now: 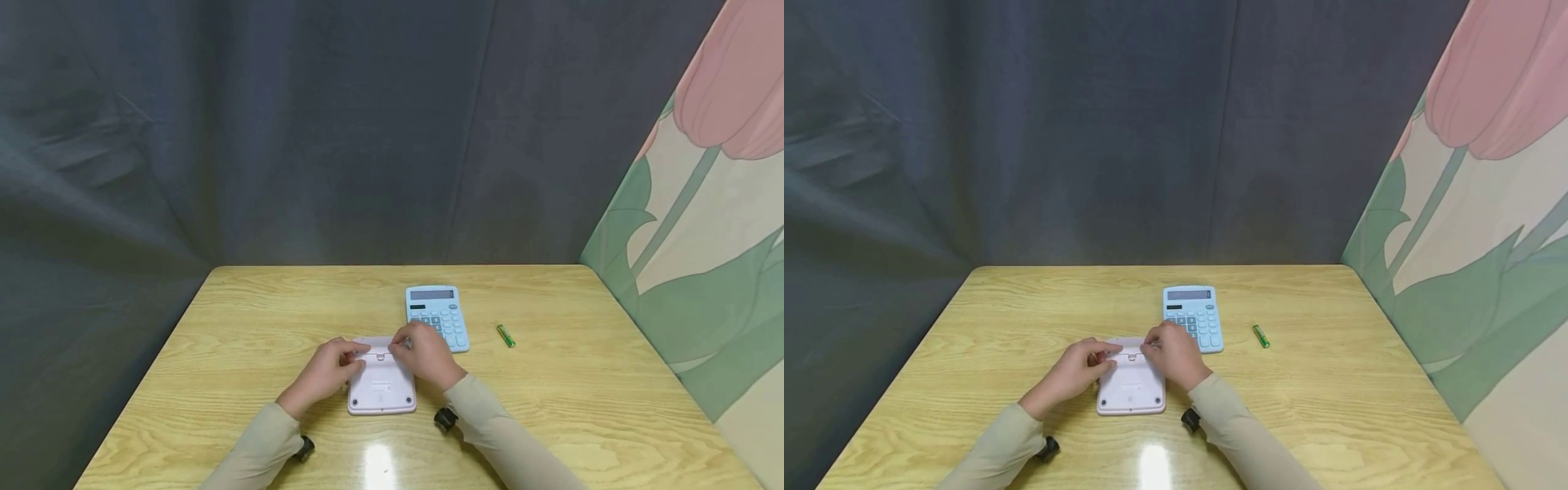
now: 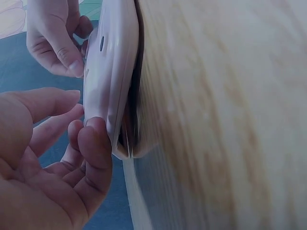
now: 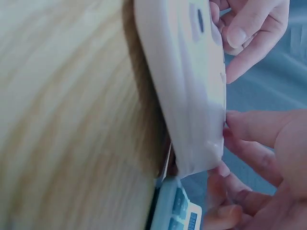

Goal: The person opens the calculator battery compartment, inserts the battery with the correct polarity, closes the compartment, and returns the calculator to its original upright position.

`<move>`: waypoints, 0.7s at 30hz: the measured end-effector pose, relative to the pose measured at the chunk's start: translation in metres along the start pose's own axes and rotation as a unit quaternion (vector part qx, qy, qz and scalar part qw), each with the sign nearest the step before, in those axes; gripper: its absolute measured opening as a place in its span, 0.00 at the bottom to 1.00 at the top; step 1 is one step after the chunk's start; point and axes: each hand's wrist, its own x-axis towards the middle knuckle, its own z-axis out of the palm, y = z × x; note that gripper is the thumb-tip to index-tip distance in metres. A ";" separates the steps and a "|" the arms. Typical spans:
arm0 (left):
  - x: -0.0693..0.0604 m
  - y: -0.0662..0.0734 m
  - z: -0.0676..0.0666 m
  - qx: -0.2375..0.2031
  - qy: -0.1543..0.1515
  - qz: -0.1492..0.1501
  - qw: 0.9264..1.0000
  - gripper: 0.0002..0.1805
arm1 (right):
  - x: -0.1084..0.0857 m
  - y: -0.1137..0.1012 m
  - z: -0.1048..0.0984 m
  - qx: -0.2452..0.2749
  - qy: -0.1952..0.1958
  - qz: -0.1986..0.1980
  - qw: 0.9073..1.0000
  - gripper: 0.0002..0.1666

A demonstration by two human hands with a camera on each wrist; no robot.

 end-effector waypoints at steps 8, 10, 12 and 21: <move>0.000 0.001 -0.001 0.003 -0.006 0.003 1.000 0.16 | -0.001 0.003 0.000 0.038 -0.010 0.062 0.997 0.05; 0.000 0.001 -0.001 0.004 -0.010 0.002 1.000 0.16 | 0.000 0.005 0.000 0.042 -0.013 0.072 0.996 0.05; 0.000 0.002 -0.002 0.006 -0.012 -0.001 1.000 0.16 | 0.000 0.006 0.001 0.044 -0.016 0.079 0.996 0.06; 0.001 0.003 -0.002 0.017 -0.012 0.000 1.000 0.16 | 0.000 0.008 0.002 0.038 -0.012 0.102 0.994 0.13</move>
